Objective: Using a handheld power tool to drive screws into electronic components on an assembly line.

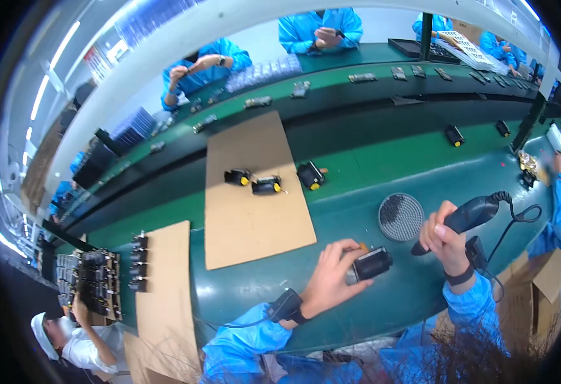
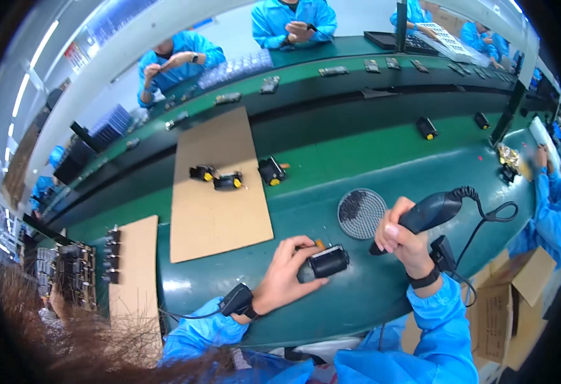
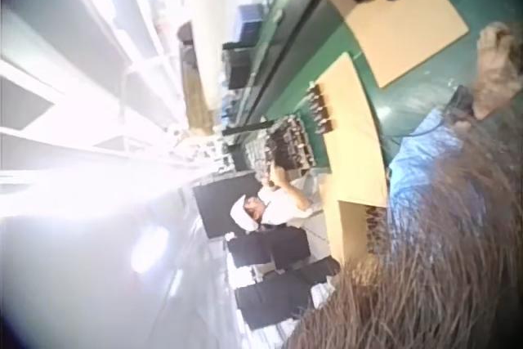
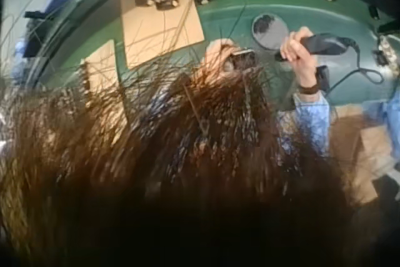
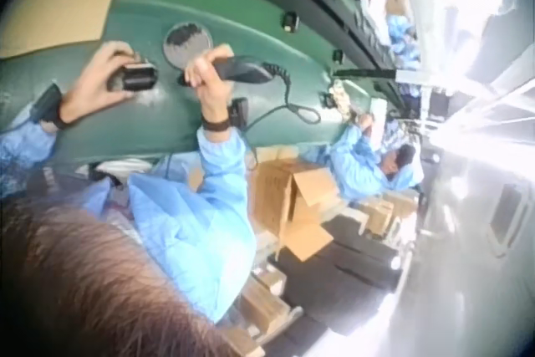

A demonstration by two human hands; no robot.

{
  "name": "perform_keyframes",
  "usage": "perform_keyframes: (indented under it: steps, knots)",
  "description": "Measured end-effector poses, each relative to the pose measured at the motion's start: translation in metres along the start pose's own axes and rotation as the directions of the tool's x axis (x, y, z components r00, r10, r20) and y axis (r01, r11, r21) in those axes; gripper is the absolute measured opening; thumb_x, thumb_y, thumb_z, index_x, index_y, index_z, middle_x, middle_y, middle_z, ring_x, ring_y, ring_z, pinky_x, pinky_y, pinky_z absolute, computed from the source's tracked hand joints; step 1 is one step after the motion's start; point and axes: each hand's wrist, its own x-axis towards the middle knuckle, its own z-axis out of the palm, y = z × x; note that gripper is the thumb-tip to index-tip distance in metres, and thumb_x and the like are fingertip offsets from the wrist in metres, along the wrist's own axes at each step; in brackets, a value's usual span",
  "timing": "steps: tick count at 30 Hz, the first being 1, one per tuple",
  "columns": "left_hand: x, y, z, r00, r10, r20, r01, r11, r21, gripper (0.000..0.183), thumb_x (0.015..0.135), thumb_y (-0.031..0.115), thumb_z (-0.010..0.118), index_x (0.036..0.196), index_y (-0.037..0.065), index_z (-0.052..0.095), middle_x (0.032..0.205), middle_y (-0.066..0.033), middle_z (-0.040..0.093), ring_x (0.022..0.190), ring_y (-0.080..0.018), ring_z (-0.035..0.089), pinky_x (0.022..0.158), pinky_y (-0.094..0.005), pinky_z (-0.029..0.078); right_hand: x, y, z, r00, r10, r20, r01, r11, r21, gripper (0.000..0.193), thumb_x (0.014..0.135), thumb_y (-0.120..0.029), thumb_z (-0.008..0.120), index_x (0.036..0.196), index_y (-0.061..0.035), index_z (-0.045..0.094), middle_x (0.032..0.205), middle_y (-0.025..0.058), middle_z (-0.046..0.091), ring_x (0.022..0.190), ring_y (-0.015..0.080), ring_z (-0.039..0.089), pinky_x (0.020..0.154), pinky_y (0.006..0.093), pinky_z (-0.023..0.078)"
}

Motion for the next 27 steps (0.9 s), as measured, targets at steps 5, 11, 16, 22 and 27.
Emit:
perform_keyframes:
  steps: [5,11,16,22,27]
  knots:
    - [-0.001,0.033,-0.05,0.983,-0.18,0.019,0.174,0.969,0.174,0.058,0.069,0.022,0.086,0.118,0.006,0.06,0.126,-0.0144,0.049,0.123,-0.0341,0.046,0.104,-0.0415,0.04,-0.011,0.003,-0.009,0.99,0.137,-0.009,-0.138,0.989,-0.05,0.025,0.082,-0.012,0.072,0.087,-0.0047,0.05,0.063,0.0053,0.055,0.051,0.0122,0.054,0.051,0.0278,0.048]
    - [-0.02,0.045,-0.099,0.966,-0.238,0.097,0.15,0.829,0.538,0.056,0.07,0.015,0.083,0.121,0.007,0.06,0.132,-0.023,0.042,0.125,-0.0413,0.044,0.104,-0.0448,0.042,-0.018,-0.004,-0.007,0.972,0.237,-0.006,-0.228,0.929,-0.291,0.027,0.077,-0.017,0.078,0.085,-0.0051,0.056,0.066,0.0038,0.059,0.056,0.0102,0.057,0.053,0.0245,0.047]
    - [-0.047,0.035,-0.067,0.946,-0.238,0.219,0.142,0.915,0.378,0.06,0.078,0.008,0.075,0.134,0.01,0.053,0.139,-0.0257,0.037,0.127,-0.0432,0.045,0.103,-0.0452,0.045,-0.023,-0.011,0.011,0.983,0.179,-0.038,-0.182,0.933,-0.309,0.032,0.079,-0.022,0.078,0.082,-0.0042,0.053,0.062,0.0055,0.057,0.052,0.0126,0.054,0.05,0.0259,0.046]
    - [-0.103,0.023,-0.167,0.897,-0.321,-0.304,0.435,0.764,0.477,0.08,0.07,0.009,0.082,0.14,0.005,0.043,0.128,-0.0208,0.047,0.114,-0.0394,0.054,0.097,-0.041,0.048,-0.019,0.025,-0.011,0.99,0.137,0.035,-0.125,0.963,-0.237,0.034,0.085,-0.023,0.073,0.086,-0.0042,0.045,0.06,0.0048,0.049,0.046,0.0117,0.047,0.046,0.0252,0.044]
    - [-0.251,-0.009,-0.292,0.297,-0.657,-0.693,0.926,0.375,0.042,0.11,0.066,0.01,0.086,0.151,0.001,0.017,0.106,-0.0179,0.064,0.098,-0.0288,0.064,0.085,-0.0364,0.052,-0.021,0.005,-0.007,0.992,0.121,0.024,-0.109,0.951,-0.29,0.033,0.086,-0.023,0.071,0.088,-0.0046,0.044,0.062,0.0034,0.046,0.047,0.0107,0.046,0.047,0.0249,0.044]
